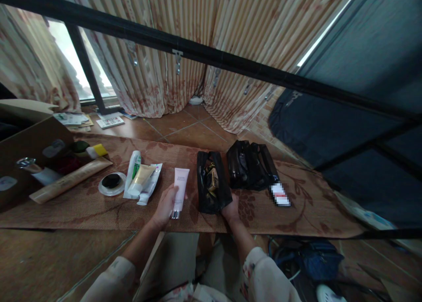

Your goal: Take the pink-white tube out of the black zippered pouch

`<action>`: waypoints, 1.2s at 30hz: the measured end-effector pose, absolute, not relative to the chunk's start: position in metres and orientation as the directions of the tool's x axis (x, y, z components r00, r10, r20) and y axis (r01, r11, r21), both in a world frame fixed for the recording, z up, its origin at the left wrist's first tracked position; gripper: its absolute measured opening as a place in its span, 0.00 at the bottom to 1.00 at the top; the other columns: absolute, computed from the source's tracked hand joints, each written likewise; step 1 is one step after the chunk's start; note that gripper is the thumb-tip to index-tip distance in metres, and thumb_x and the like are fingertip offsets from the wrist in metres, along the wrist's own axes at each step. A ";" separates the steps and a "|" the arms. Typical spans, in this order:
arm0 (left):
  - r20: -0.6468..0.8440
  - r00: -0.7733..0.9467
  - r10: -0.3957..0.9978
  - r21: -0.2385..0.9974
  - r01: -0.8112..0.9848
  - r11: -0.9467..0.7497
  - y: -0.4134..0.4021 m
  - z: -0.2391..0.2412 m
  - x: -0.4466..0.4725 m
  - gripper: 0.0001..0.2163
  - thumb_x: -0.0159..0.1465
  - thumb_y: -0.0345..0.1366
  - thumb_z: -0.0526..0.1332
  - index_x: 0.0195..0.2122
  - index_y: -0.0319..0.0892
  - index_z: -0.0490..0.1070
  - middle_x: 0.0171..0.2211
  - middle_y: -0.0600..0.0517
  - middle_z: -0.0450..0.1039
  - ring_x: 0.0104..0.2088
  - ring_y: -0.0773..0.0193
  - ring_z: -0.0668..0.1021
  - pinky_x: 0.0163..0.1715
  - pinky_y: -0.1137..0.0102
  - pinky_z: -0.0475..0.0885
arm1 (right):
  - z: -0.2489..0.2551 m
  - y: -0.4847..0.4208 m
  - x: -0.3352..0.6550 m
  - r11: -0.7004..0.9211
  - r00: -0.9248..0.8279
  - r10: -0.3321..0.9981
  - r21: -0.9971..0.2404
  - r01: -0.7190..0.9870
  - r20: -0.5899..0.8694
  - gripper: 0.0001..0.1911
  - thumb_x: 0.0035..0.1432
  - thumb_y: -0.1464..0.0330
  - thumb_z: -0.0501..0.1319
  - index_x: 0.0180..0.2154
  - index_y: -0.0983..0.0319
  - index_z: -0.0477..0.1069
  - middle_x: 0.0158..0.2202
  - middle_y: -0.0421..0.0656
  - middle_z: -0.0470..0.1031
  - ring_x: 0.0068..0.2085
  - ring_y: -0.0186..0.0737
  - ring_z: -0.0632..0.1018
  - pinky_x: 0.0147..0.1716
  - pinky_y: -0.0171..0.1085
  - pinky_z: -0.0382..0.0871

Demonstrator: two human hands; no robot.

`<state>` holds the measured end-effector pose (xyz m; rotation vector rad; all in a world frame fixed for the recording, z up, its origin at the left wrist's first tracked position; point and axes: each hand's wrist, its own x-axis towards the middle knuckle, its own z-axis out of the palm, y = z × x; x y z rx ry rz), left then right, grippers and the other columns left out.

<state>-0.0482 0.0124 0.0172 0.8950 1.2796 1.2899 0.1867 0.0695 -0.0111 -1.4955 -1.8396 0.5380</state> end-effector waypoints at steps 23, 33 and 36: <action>-0.161 -0.182 0.970 0.982 -0.126 0.139 0.012 0.019 -0.049 0.21 0.59 0.52 0.54 0.27 0.37 0.73 0.19 0.51 0.69 0.19 0.67 0.66 0.18 0.73 0.60 | -0.005 0.068 0.183 0.259 -0.067 0.955 -0.695 0.671 0.290 0.21 0.55 0.66 0.59 0.50 0.62 0.73 0.47 0.49 0.77 0.49 0.50 0.77 0.50 0.44 0.71; -0.214 -0.315 0.925 0.951 -0.284 0.123 0.016 0.018 -0.048 0.18 0.57 0.50 0.61 0.38 0.40 0.71 0.25 0.53 0.74 0.24 0.65 0.73 0.24 0.73 0.67 | -0.003 0.068 0.181 0.293 -0.081 0.945 -0.706 0.645 0.318 0.20 0.54 0.65 0.60 0.49 0.61 0.74 0.49 0.48 0.75 0.49 0.49 0.77 0.48 0.42 0.72; -0.270 -0.281 0.921 0.889 -0.440 0.126 0.019 0.010 -0.050 0.17 0.58 0.50 0.61 0.36 0.39 0.71 0.24 0.53 0.74 0.22 0.66 0.73 0.22 0.74 0.67 | -0.005 0.068 0.182 0.291 -0.084 0.945 -0.690 0.662 0.317 0.20 0.54 0.65 0.59 0.49 0.61 0.74 0.50 0.49 0.75 0.48 0.50 0.78 0.47 0.42 0.72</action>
